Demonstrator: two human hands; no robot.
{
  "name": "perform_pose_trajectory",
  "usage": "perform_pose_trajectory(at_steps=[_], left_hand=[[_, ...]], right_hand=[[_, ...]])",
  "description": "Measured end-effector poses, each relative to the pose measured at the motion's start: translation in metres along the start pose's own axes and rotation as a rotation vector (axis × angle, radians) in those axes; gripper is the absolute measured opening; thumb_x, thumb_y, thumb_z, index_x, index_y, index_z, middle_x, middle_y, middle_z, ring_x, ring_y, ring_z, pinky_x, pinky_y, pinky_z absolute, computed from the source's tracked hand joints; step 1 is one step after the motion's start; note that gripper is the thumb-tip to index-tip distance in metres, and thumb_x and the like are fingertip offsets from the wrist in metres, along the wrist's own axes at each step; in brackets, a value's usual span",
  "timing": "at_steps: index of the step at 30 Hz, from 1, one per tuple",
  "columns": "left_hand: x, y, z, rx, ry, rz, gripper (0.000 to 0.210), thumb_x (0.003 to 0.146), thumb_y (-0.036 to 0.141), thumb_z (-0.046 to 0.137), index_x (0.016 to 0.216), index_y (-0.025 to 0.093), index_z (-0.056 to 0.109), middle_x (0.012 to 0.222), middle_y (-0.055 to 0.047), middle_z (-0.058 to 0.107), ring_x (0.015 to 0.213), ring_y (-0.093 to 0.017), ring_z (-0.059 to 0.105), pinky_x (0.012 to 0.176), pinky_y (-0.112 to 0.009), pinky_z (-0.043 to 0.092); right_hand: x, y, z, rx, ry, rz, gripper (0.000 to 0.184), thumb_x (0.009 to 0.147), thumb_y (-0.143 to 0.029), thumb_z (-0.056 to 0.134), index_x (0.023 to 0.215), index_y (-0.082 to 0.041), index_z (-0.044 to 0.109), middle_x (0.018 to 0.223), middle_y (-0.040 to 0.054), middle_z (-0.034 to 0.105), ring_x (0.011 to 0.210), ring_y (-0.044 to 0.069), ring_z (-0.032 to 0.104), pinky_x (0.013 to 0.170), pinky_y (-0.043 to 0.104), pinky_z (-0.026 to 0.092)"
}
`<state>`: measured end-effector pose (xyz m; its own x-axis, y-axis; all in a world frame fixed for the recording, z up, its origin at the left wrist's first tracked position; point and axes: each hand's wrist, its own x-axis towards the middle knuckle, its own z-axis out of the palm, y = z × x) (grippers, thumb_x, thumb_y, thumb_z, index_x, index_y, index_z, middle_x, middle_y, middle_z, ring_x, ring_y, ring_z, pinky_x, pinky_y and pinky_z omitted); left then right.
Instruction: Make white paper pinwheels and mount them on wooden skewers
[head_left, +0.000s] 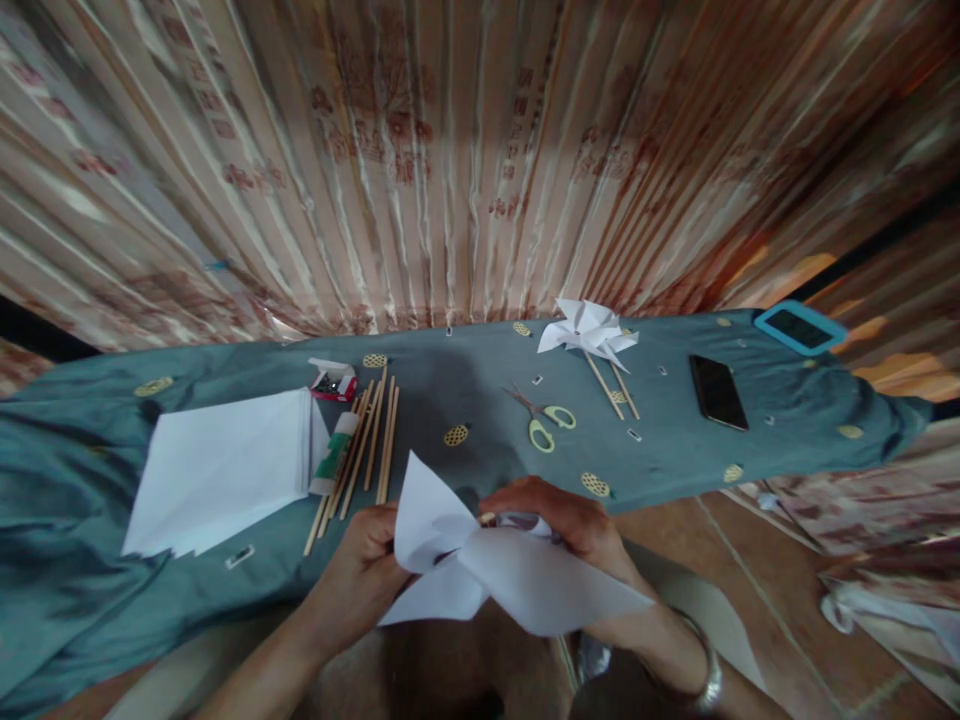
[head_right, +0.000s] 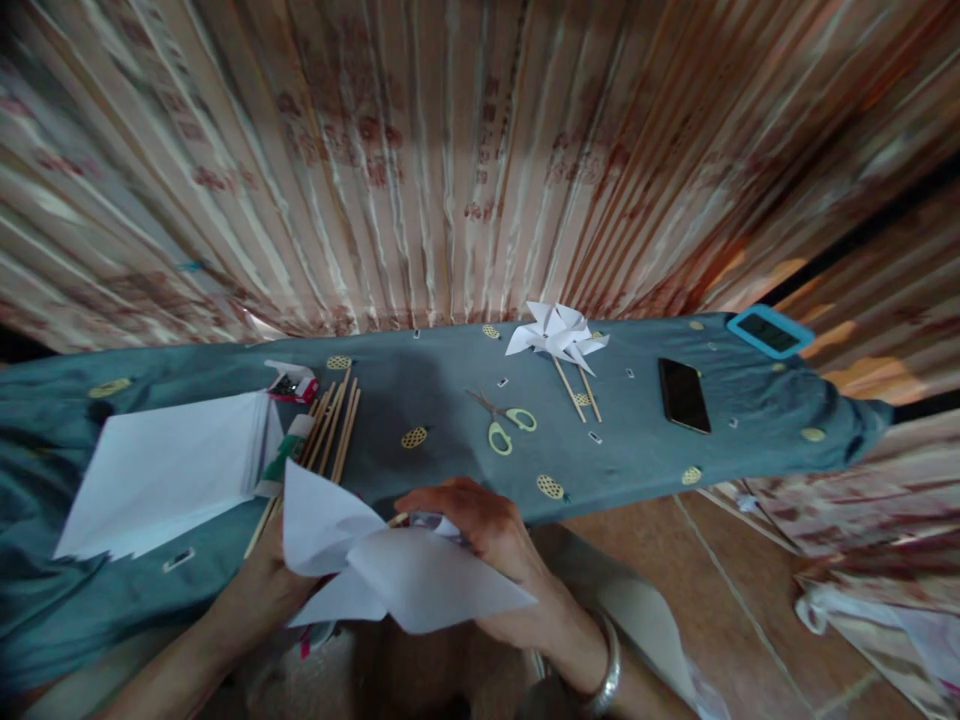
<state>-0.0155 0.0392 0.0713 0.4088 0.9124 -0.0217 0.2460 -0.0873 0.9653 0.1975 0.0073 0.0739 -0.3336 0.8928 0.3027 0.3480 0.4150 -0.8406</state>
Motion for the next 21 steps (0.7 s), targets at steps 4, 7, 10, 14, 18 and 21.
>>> perform_pose_trajectory(at_steps=[4, 7, 10, 14, 18, 21], left_hand=[[-0.006, -0.005, -0.001, -0.134, -0.092, 0.008, 0.027, 0.077, 0.033, 0.062, 0.056, 0.016, 0.065, 0.058, -0.002, 0.061, 0.053, -0.012, 0.054, 0.049, -0.019, 0.042], [-0.010, -0.014, -0.001, -0.225, -0.113, 0.041, 0.019, 0.078, 0.032, 0.063, 0.070, 0.016, 0.070, 0.062, -0.002, 0.062, 0.056, -0.013, 0.057, 0.050, -0.019, 0.043], [-0.015, -0.021, 0.000, -0.228, -0.124, 0.080, 0.017, 0.079, 0.031, 0.064, 0.076, 0.017, 0.072, 0.065, -0.003, 0.064, 0.059, -0.014, 0.060, 0.052, -0.019, 0.045], [-0.021, -0.021, 0.000, -0.164, -0.114, 0.155, 0.015, 0.080, 0.027, 0.063, 0.076, 0.018, 0.074, 0.067, -0.004, 0.068, 0.062, -0.015, 0.062, 0.055, -0.019, 0.047], [-0.026, -0.019, 0.000, -0.157, -0.127, 0.114, 0.022, 0.083, 0.030, 0.058, 0.072, 0.020, 0.074, 0.066, -0.005, 0.068, 0.059, -0.015, 0.061, 0.050, -0.019, 0.044], [-0.028, -0.021, 0.001, -0.155, -0.153, 0.028, 0.025, 0.081, 0.033, 0.060, 0.064, 0.019, 0.072, 0.063, -0.005, 0.066, 0.056, -0.014, 0.058, 0.045, -0.019, 0.040]], right_hand=[[-0.001, -0.003, 0.001, -0.013, 0.009, -0.088, 0.028, 0.084, -0.024, 0.065, 0.112, -0.022, 0.061, 0.094, 0.0043, 0.071, 0.087, 0.016, 0.066, 0.074, 0.027, 0.051], [0.000, -0.004, 0.003, -0.027, 0.030, -0.154, 0.024, 0.085, -0.022, 0.063, 0.109, -0.021, 0.061, 0.089, 0.0035, 0.071, 0.084, 0.016, 0.066, 0.075, 0.027, 0.052], [-0.001, -0.005, 0.003, -0.042, 0.022, -0.175, 0.021, 0.086, -0.020, 0.061, 0.107, -0.020, 0.061, 0.088, 0.0031, 0.072, 0.082, 0.015, 0.066, 0.075, 0.027, 0.052], [-0.007, -0.007, 0.004, -0.063, 0.020, -0.173, 0.026, 0.085, -0.019, 0.062, 0.111, -0.020, 0.059, 0.092, 0.0032, 0.072, 0.087, 0.016, 0.067, 0.076, 0.029, 0.053], [-0.012, -0.011, 0.002, -0.095, 0.010, -0.162, 0.040, 0.085, -0.017, 0.063, 0.122, -0.025, 0.053, 0.095, 0.0028, 0.072, 0.091, 0.018, 0.067, 0.078, 0.032, 0.054], [-0.015, -0.013, 0.002, -0.101, -0.025, -0.132, 0.048, 0.083, -0.016, 0.065, 0.127, -0.029, 0.050, 0.097, 0.0021, 0.072, 0.091, 0.019, 0.066, 0.079, 0.035, 0.055]])
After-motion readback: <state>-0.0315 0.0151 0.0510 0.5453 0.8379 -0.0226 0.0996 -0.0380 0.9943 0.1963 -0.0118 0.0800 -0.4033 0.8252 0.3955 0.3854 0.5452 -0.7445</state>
